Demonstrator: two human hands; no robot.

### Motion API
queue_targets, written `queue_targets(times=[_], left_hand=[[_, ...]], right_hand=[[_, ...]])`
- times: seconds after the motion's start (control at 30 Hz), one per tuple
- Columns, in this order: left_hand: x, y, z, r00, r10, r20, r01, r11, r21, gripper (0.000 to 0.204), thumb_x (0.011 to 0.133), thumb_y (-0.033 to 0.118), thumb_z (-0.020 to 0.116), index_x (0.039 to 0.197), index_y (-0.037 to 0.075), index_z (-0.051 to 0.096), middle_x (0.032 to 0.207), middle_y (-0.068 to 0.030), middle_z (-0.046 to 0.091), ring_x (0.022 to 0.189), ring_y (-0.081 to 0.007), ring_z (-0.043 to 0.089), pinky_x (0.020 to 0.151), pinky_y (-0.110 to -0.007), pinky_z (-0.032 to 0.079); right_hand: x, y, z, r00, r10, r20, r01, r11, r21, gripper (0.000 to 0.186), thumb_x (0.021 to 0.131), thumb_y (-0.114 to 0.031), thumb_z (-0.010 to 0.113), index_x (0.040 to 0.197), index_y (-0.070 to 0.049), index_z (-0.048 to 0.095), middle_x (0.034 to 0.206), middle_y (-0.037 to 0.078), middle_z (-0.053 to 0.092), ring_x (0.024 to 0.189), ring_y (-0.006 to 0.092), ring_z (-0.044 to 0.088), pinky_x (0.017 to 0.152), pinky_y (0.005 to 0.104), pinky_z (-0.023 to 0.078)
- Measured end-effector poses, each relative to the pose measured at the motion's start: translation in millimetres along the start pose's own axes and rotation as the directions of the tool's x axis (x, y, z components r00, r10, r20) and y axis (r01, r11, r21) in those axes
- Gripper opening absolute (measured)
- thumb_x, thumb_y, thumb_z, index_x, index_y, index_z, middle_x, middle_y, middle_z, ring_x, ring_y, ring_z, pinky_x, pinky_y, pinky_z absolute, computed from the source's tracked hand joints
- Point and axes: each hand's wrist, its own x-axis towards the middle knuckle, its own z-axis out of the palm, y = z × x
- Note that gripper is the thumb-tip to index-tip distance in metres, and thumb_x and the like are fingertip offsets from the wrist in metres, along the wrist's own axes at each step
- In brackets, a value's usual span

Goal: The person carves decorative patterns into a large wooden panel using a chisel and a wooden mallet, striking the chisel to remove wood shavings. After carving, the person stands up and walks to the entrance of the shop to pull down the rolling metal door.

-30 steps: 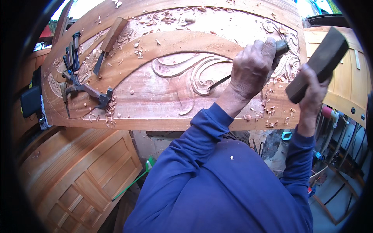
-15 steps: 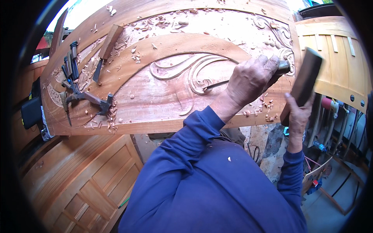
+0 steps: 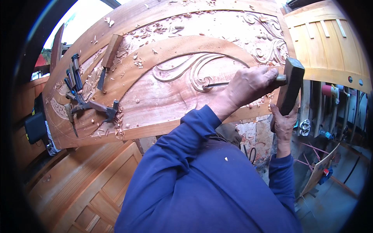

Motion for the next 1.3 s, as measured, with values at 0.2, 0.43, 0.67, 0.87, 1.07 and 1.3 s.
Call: queue_targets(times=[0.2,0.43,0.67,0.87,1.07,1.3], left_hand=[[-6,-5,5,0.998,0.052,-0.021,-0.053,0.997,-0.056,0.03,0.093,0.036,0.078,0.111,0.014,0.066,0.081,-0.0049,0.064,0.063,-0.0257,0.069,0.047,-0.038,0.053],[-17,-1,-1,0.992,0.106,0.074,-0.095,0.986,-0.137,0.028,0.094,0.037,0.077,0.108,0.016,0.064,0.079,-0.0043,0.062,0.066,-0.0271,0.07,0.051,-0.042,0.055],[-24,2,-18,0.971,0.19,0.143,-0.172,0.977,-0.125,0.031,0.088,0.034,0.08,0.11,0.017,0.067,0.081,-0.0035,0.062,0.069,-0.0237,0.068,0.058,-0.038,0.056],[-33,2,-22,0.946,0.285,0.157,-0.244,0.94,-0.237,0.032,0.086,0.034,0.081,0.11,0.018,0.069,0.083,-0.0034,0.062,0.072,-0.0237,0.068,0.058,-0.038,0.055],[-37,3,-28,0.901,0.38,0.209,-0.323,0.91,-0.261,0.032,0.089,0.041,0.08,0.109,0.019,0.069,0.079,-0.0022,0.061,0.07,-0.0221,0.069,0.054,-0.038,0.054],[-55,1,-27,0.854,0.42,0.306,-0.308,0.883,-0.354,0.034,0.089,0.041,0.079,0.114,0.02,0.068,0.08,-0.0026,0.062,0.071,-0.0239,0.07,0.052,-0.04,0.053]], right_hand=[[-11,-36,15,0.923,0.205,-0.325,-0.13,0.962,0.238,0.077,0.091,-0.002,0.079,0.158,-0.003,0.04,0.142,0.013,0.058,0.119,0.0228,0.059,0.109,0.0363,0.045],[-35,-30,11,0.895,0.259,-0.363,-0.13,0.93,0.343,0.078,0.088,-0.005,0.083,0.154,-0.003,0.042,0.128,0.012,0.063,0.112,0.0213,0.062,0.101,0.0347,0.05],[-83,-21,26,0.94,0.165,-0.299,-0.175,0.985,-0.005,0.079,0.089,-0.01,0.084,0.154,0.0,0.04,0.143,0.017,0.056,0.122,0.025,0.06,0.106,0.0367,0.048],[-116,-37,54,0.936,0.122,-0.33,-0.169,0.978,-0.118,0.086,0.091,-0.014,0.084,0.159,0.001,0.033,0.148,0.017,0.052,0.133,0.0275,0.053,0.115,0.0401,0.04],[-123,-70,57,0.702,0.348,-0.621,-0.155,0.926,0.343,0.083,0.09,-0.012,0.083,0.157,0.0,0.035,0.145,0.016,0.052,0.132,0.0266,0.052,0.115,0.04,0.039],[-156,-44,65,0.796,0.245,-0.553,-0.184,0.969,0.164,0.078,0.091,-0.012,0.082,0.155,0.001,0.037,0.146,0.017,0.052,0.132,0.0275,0.051,0.116,0.0413,0.038]])
